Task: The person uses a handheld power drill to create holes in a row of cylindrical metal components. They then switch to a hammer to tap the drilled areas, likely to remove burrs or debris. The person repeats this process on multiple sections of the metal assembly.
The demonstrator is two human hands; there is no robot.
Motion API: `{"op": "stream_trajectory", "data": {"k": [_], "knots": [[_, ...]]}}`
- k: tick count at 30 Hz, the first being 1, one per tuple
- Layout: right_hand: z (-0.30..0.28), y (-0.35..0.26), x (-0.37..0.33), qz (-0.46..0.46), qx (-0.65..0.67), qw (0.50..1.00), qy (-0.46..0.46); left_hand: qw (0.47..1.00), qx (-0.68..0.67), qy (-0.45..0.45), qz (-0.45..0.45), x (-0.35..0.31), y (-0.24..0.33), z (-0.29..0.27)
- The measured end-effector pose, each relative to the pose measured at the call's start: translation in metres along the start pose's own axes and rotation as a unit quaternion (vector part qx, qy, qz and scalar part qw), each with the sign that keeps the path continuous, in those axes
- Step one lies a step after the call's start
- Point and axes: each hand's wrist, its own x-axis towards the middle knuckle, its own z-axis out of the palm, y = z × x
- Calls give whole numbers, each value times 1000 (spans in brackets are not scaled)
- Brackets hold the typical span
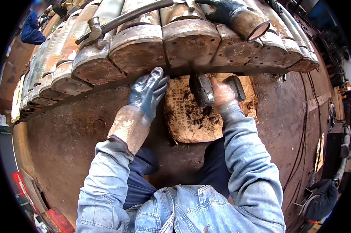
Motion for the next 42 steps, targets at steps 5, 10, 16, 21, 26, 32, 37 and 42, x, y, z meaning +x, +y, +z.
{"op": "stream_trajectory", "data": {"k": [5, 10, 16, 21, 26, 32, 37, 42], "knots": [[-13, -8, -2, -7, -34, 999, -21, 1000, 13, -3, -20, 6, -4, 12], [-14, -5, 0, 1, -53, 997, -53, 1000, 10, 5, -23, 12, -3, 16], [-2, -5, 1, 12, 16, 999, -38, 999, 22, -1, -28, 14, -1, 16], [-3, -14, -3, -8, 9, 1000, -18, 999, 28, 4, -19, 14, -1, 14], [-5, -9, 3, 16, -14, 999, -30, 999, 13, 1, -31, 11, 5, 8], [17, 0, 8, 13, 33, 999, -4, 1000, 11, -10, -7, 15, 3, 10], [13, -2, 5, 20, 35, 999, -14, 1000, 16, -13, -16, 14, -1, 17], [10, -10, 5, 27, 32, 999, -25, 999, 17, 13, -25, 19, -4, 8]]}}
